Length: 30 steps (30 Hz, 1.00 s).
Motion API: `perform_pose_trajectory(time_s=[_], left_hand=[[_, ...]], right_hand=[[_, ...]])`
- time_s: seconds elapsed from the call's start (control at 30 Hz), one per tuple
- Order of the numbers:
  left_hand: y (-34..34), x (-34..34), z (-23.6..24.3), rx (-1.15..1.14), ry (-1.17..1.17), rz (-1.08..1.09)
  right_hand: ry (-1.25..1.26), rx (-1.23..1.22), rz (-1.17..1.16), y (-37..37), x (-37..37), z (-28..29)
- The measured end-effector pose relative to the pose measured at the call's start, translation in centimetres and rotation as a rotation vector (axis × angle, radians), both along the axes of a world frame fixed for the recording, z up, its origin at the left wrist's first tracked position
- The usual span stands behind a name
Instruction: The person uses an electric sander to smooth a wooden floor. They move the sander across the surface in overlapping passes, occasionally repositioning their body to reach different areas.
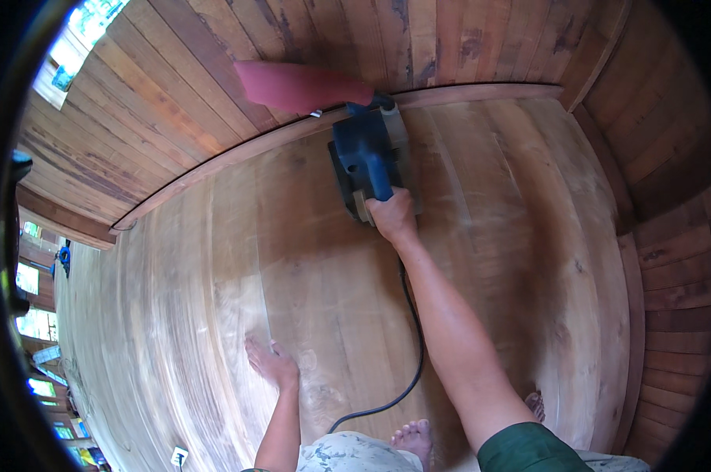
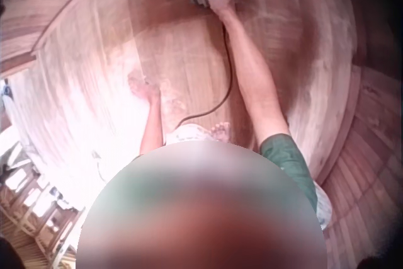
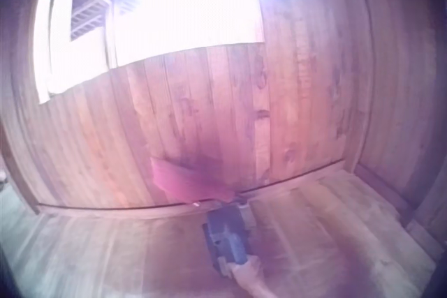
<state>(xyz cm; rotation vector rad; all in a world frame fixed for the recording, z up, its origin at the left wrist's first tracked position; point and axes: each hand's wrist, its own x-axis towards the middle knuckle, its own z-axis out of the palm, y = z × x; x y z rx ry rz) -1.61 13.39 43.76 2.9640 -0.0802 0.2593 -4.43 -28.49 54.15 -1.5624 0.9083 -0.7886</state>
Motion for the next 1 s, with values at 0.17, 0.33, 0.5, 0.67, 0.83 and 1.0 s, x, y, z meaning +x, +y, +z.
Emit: perform_pose_trajectory(time_s=[0.17, 0.33, 0.5, 0.67, 0.83, 1.0], left_hand=[[0.1, 0.0, 0.0, -0.012, -0.024, -0.016], [0.0, 0.1, 0.2, 0.002, 0.011, -0.009], [0.0, 0.1, 0.4, 0.025, 0.018, -0.009], [-0.1, 0.2, 0.5, 0.028, 0.003, -0.017], [-0.1, 0.2, 0.4, 0.048, -0.001, -0.006], [-0.1, 0.2, 0.2, 0.067, 0.010, 0.003]], right_hand=[[-0.001, 0.019, -0.003, -0.4, 1.3, -0.2], [0.013, 0.062, -0.004, -0.9, 1.8, -0.2], [0.069, 0.132, 0.019, -1.7, 1.4, 0.7], [0.066, 0.091, 0.011, -1.8, 0.9, 1.2], [0.061, 0.082, 0.020, -0.6, 0.3, 1.0], [0.104, 0.113, 0.020, 0.9, -1.3, 0.9]])
